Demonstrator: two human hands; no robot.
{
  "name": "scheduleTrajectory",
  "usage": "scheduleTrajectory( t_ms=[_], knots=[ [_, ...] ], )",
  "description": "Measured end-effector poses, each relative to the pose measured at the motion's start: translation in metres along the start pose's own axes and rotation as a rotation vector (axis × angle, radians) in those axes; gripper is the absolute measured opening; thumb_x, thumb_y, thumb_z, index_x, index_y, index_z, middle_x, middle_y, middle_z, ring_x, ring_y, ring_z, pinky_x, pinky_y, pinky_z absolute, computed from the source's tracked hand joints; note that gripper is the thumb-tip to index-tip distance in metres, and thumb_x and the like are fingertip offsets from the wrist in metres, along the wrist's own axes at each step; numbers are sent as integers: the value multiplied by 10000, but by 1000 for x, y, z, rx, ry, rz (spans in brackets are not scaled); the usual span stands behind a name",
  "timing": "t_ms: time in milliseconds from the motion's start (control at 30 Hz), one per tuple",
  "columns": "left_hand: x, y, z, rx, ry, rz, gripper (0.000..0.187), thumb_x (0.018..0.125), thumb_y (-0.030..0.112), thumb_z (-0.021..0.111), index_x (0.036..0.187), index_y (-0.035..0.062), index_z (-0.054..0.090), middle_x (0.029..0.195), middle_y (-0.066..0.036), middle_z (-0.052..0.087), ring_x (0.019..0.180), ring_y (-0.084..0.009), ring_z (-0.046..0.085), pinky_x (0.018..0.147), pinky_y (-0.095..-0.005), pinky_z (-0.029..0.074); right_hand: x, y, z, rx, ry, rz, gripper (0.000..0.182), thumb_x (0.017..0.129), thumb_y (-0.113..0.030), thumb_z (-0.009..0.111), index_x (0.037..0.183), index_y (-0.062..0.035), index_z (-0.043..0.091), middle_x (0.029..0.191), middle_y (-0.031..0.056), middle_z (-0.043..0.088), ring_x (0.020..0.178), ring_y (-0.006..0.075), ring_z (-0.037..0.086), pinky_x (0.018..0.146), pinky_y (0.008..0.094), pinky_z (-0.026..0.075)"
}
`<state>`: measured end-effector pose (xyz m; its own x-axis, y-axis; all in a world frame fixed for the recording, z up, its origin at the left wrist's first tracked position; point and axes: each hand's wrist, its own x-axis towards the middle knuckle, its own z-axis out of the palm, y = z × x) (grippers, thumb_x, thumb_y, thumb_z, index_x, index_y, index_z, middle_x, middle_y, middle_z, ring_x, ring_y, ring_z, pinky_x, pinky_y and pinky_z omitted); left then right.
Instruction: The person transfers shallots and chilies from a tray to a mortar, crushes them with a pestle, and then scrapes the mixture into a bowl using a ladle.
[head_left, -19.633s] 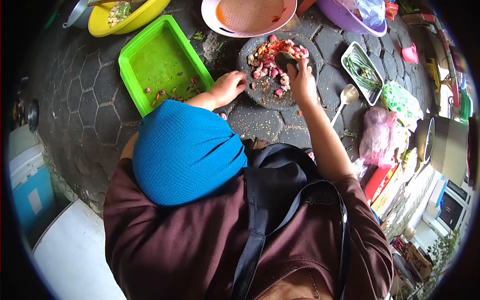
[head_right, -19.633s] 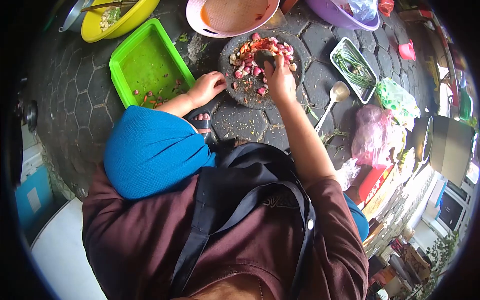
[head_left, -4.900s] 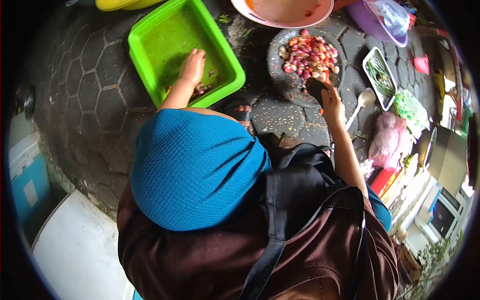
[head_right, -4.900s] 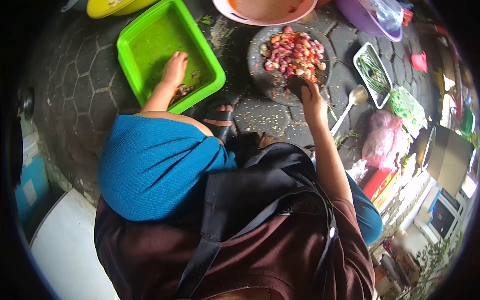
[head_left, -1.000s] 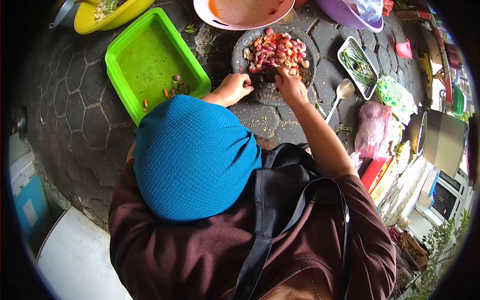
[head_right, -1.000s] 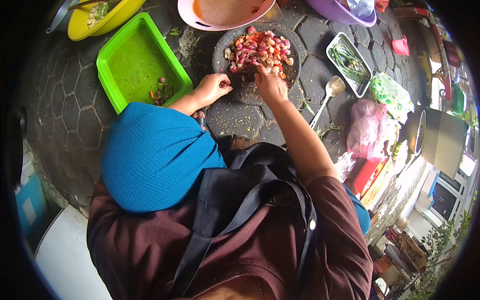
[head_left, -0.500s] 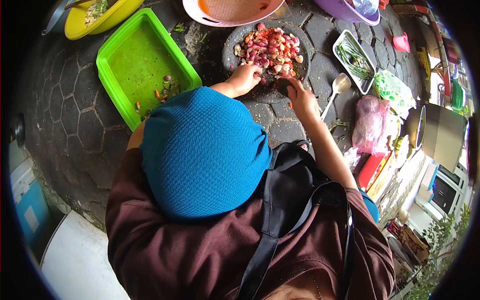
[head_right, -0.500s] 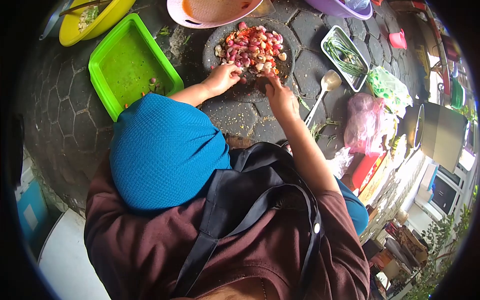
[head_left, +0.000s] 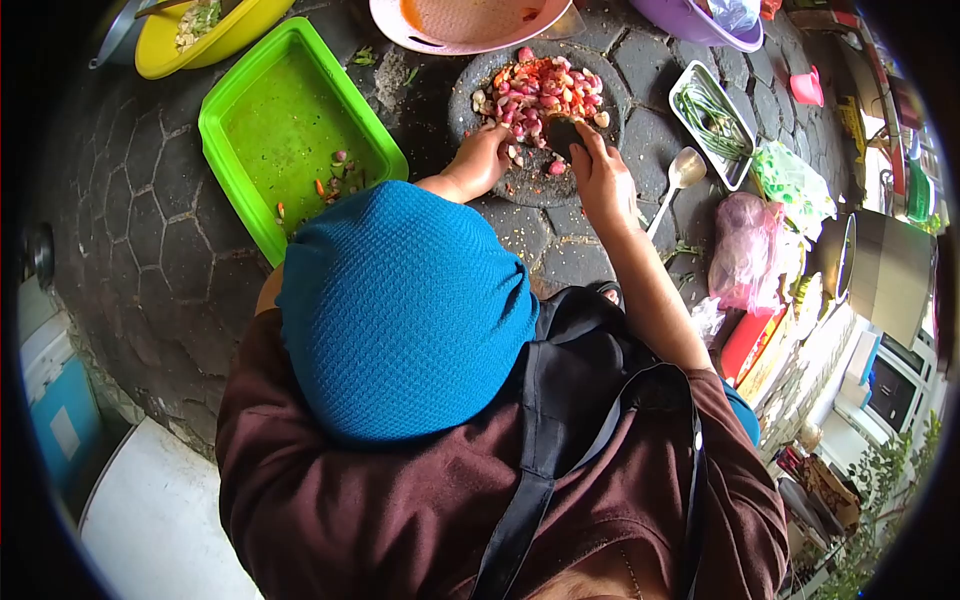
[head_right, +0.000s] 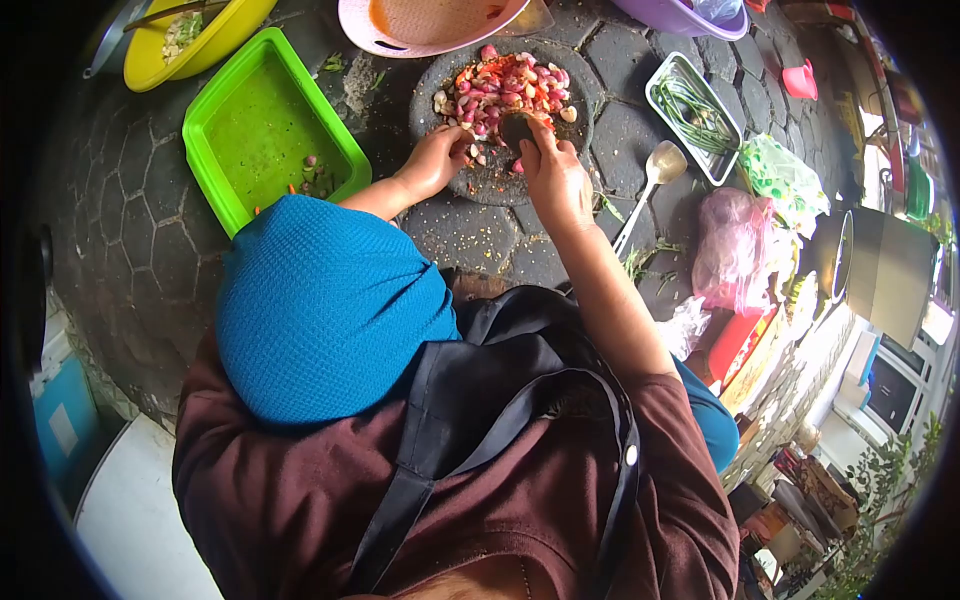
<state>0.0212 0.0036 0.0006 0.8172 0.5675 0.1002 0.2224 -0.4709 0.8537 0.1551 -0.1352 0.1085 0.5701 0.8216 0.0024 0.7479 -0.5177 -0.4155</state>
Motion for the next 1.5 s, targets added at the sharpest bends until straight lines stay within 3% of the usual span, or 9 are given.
scheduleTrajectory(
  t_ms=[233,367,533,633,667,800,1167,1233,1500],
  knots=[
    [-5,4,-2,-100,0,-124,195,753,-3,588,948,8,588,800,-113,614,720,-232,600,672,-338,480,3,19,67,-319,-23,-95,325,897,-298,482,1209,-209,510,1042,220,587,768,393,637,646,478,532],
    [-7,7,-7,-83,-73,-127,179,758,5,591,936,10,579,820,-142,629,752,-257,631,672,-348,481,39,9,20,-60,-379,117,327,900,-318,493,1210,-215,507,926,198,634,798,385,627,711,472,501],
    [-19,5,-9,-139,-15,-110,190,764,4,605,950,8,562,833,-147,632,760,-287,632,678,-357,484,27,9,12,40,13,-31,341,892,-343,525,1200,-199,536,841,218,629,769,403,619,669,485,489],
    [-14,-3,-6,-137,-37,-148,176,767,9,611,936,10,561,830,-146,630,756,-279,633,671,-352,484,19,24,66,-270,-186,38,336,883,-340,529,1195,-216,539,840,200,636,768,380,640,593,489,499],
    [-16,-4,-4,-155,-56,-170,161,769,14,613,922,11,563,825,-146,629,753,-275,634,665,-350,483,6,30,86,-232,165,-174,341,893,-347,504,1201,-202,521,864,202,645,810,385,639,611,486,503],
    [-13,3,-7,-82,-2,2,112,752,26,625,844,11,564,803,-143,618,751,-279,623,671,-358,480,44,23,38,33,-345,174,364,908,-365,476,1213,-170,515,921,235,639,872,408,617,744,474,488],
    [-4,-2,6,-124,-64,-99,81,753,-11,588,832,-3,573,853,-138,584,805,-302,599,712,-369,476,16,15,54,-268,-89,-13,381,904,-371,485,1255,-222,488,933,278,608,779,414,637,687,481,510],
    [-5,1,7,-17,-26,-11,80,752,-13,589,830,4,577,854,-140,581,806,-300,596,714,-369,476,36,23,35,19,-346,206,390,899,-383,489,1250,-215,498,938,260,625,846,403,631,753,459,502],
    [7,11,15,-15,-43,69,127,756,-20,601,877,14,584,909,-160,572,875,-346,566,766,-414,452,16,31,5,189,-76,172,350,911,-353,488,1214,-182,531,915,228,645,887,419,611,780,460,475]
  ],
)
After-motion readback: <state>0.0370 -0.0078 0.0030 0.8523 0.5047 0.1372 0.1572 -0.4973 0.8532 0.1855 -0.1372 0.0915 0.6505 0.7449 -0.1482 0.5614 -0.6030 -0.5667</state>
